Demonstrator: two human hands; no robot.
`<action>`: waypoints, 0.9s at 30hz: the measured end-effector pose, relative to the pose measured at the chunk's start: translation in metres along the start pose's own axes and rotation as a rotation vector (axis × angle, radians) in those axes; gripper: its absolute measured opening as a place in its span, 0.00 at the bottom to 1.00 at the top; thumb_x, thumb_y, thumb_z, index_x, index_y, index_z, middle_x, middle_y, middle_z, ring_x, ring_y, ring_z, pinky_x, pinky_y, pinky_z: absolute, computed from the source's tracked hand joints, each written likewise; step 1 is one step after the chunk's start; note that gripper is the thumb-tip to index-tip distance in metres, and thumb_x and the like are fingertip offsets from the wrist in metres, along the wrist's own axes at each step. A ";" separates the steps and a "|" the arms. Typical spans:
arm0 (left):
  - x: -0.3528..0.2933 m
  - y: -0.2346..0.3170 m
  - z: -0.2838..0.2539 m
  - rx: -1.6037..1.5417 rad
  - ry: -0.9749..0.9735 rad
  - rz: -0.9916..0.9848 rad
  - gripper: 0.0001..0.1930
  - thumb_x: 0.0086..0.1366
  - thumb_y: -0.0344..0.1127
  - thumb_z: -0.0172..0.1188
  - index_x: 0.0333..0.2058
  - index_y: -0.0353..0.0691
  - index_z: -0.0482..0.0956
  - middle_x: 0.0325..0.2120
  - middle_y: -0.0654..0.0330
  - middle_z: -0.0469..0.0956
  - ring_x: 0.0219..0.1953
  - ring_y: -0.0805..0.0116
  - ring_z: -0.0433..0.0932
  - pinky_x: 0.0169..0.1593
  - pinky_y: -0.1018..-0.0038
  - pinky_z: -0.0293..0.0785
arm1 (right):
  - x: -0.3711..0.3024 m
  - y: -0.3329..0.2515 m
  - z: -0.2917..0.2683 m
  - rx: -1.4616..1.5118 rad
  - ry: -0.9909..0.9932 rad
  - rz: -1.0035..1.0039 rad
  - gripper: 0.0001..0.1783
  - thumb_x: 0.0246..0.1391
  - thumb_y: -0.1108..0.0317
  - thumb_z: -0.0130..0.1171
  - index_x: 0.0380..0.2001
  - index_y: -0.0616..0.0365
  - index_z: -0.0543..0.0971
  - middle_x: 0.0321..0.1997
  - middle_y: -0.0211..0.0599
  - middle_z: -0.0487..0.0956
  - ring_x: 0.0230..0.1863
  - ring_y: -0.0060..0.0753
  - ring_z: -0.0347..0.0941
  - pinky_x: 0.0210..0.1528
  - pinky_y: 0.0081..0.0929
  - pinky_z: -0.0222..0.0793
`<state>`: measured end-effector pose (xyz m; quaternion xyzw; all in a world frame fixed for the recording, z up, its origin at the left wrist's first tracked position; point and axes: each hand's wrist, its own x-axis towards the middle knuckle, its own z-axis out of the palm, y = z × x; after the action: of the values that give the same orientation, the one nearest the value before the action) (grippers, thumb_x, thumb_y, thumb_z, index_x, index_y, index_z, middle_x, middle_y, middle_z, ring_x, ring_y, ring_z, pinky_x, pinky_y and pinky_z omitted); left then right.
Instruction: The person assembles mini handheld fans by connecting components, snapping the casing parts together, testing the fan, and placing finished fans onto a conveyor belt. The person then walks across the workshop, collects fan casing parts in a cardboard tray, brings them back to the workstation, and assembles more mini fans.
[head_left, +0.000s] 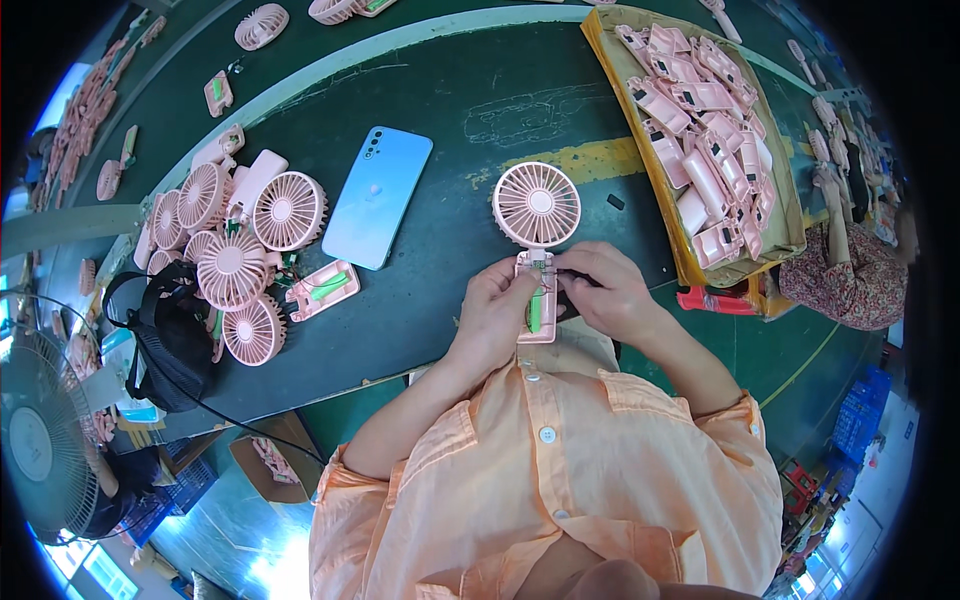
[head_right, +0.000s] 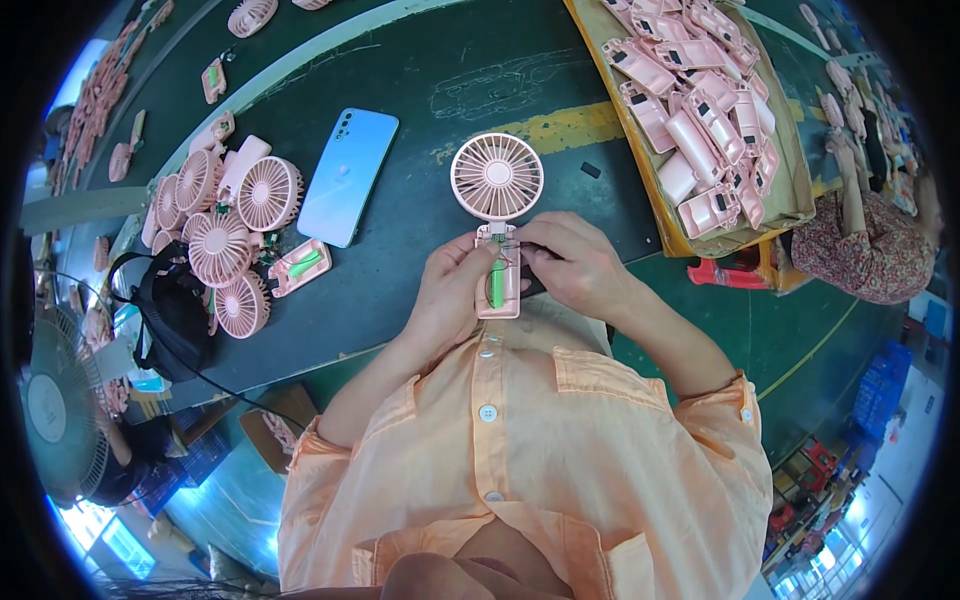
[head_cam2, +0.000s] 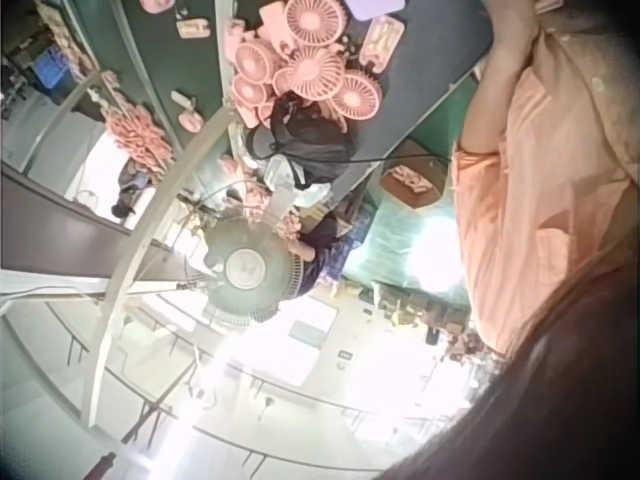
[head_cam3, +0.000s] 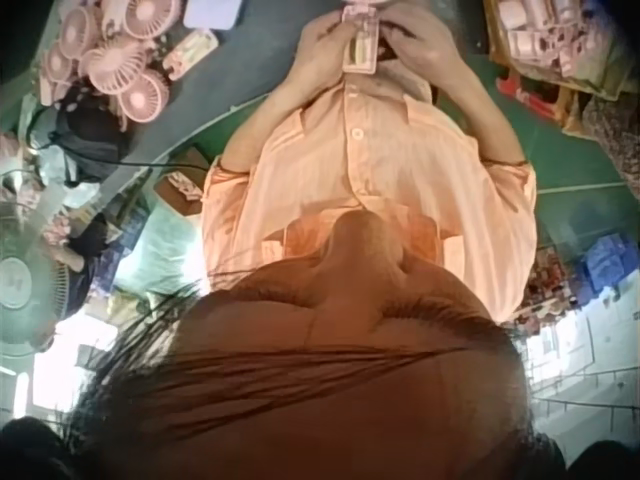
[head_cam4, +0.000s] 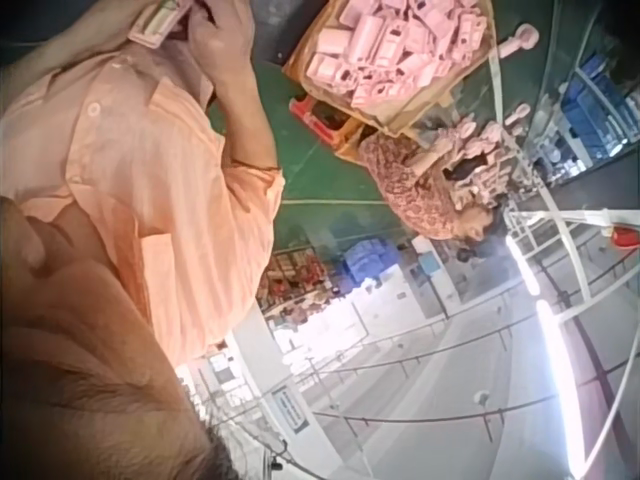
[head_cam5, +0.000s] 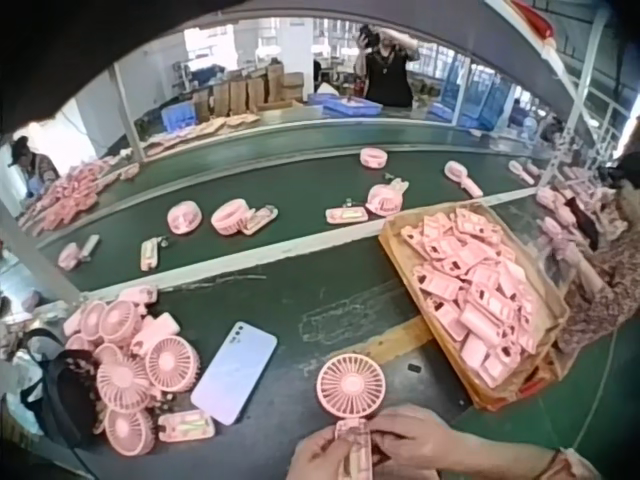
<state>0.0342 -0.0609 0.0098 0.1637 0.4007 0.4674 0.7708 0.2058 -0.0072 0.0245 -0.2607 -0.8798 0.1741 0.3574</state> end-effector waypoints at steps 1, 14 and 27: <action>0.001 0.000 0.001 0.003 -0.006 0.012 0.11 0.68 0.31 0.45 0.41 0.30 0.73 0.34 0.55 0.78 0.32 0.68 0.80 0.38 0.73 0.81 | -0.001 0.004 0.000 -0.066 -0.031 -0.100 0.05 0.36 0.83 0.59 0.22 0.67 0.76 0.35 0.42 0.77 0.34 0.38 0.74 0.33 0.30 0.72; 0.008 -0.007 0.006 0.150 0.060 0.089 0.10 0.67 0.31 0.49 0.37 0.32 0.76 0.26 0.63 0.77 0.26 0.79 0.75 0.30 0.80 0.73 | -0.011 -0.008 0.005 -0.074 0.016 0.087 0.06 0.35 0.82 0.60 0.22 0.65 0.75 0.25 0.38 0.73 0.25 0.38 0.70 0.25 0.33 0.67; 0.012 -0.010 0.018 0.014 0.027 0.029 0.11 0.69 0.31 0.46 0.42 0.31 0.74 0.34 0.58 0.78 0.33 0.75 0.78 0.35 0.77 0.77 | -0.021 -0.009 -0.011 -0.370 -0.211 -0.213 0.12 0.30 0.66 0.56 0.19 0.65 0.75 0.34 0.43 0.73 0.37 0.42 0.70 0.35 0.33 0.68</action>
<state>0.0564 -0.0533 0.0089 0.1688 0.4119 0.4778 0.7573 0.2232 -0.0251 0.0249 -0.2077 -0.9517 -0.0027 0.2261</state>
